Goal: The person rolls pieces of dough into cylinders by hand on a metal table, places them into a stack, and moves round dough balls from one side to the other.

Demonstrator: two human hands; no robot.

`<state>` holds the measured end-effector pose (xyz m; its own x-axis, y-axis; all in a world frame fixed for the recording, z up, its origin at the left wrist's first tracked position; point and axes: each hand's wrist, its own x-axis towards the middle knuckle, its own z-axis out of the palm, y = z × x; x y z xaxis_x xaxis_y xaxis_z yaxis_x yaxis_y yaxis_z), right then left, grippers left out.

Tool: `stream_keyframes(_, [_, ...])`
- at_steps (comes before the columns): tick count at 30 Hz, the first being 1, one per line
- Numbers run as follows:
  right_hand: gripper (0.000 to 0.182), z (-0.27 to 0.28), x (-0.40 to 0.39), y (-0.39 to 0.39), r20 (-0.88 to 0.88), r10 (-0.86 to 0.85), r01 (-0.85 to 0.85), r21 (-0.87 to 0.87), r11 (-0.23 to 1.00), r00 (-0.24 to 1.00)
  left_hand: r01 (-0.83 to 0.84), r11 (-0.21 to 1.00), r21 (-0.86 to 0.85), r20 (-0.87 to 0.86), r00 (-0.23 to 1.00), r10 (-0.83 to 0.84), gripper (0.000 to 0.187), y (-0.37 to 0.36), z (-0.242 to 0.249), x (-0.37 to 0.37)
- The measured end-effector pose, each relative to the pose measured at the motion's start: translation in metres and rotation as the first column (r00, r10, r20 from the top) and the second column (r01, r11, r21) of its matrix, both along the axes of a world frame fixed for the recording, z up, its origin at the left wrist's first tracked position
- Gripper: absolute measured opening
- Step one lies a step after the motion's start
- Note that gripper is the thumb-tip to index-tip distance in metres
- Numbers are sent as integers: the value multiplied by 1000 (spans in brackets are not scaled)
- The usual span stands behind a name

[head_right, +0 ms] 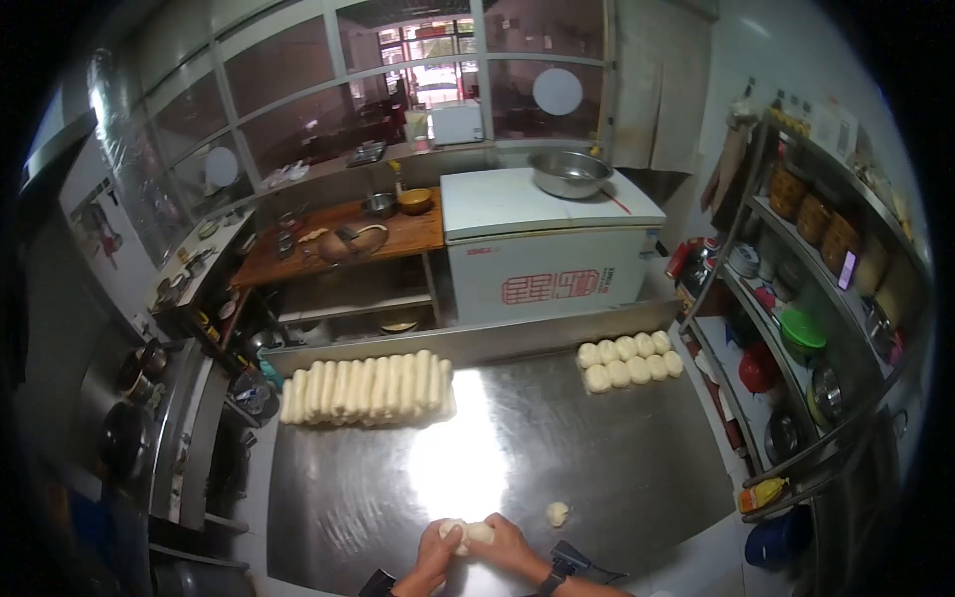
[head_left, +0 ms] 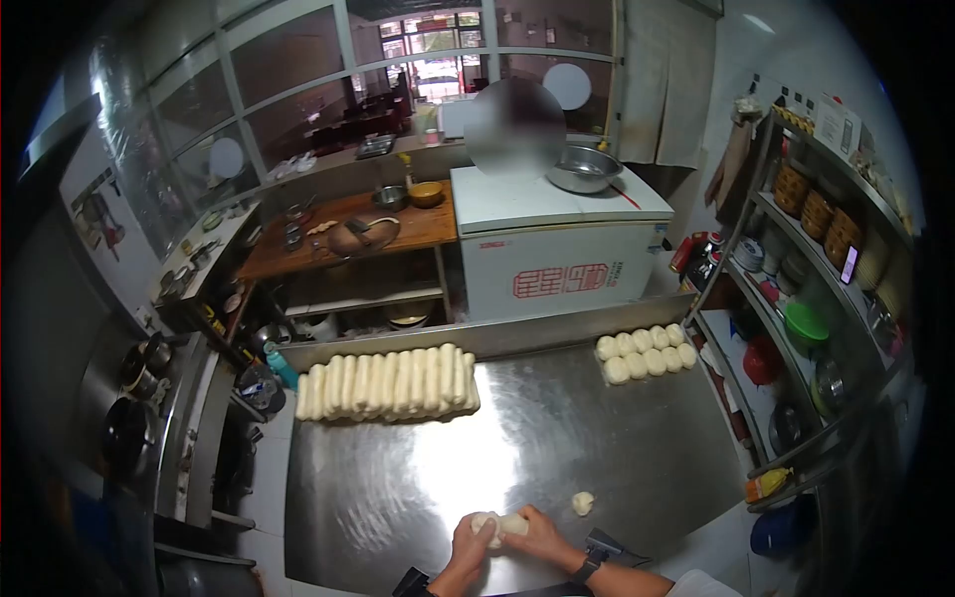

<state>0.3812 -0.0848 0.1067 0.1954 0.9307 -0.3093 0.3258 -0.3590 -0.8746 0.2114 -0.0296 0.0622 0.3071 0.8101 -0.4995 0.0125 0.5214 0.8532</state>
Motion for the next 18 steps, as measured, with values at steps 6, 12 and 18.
stream_keyframes(6, [52, -14, -4, 14, 481, 77, -170, 152, 974, 873, 515, 629, 582, -699, 712, 64, 48, 21, 12, -142])
stream_keyframes(12, [71, -28, -9, -5, 797, 280, -429, -29, 903, 535, 860, 416, 297, -955, 257, 149, 81, 22, -22, -161])
stream_keyframes(18, [81, -45, 5, 84, 801, 200, -343, 7, 939, 563, 817, 450, 361, -930, 354, 103, 93, 130, -11, -117])
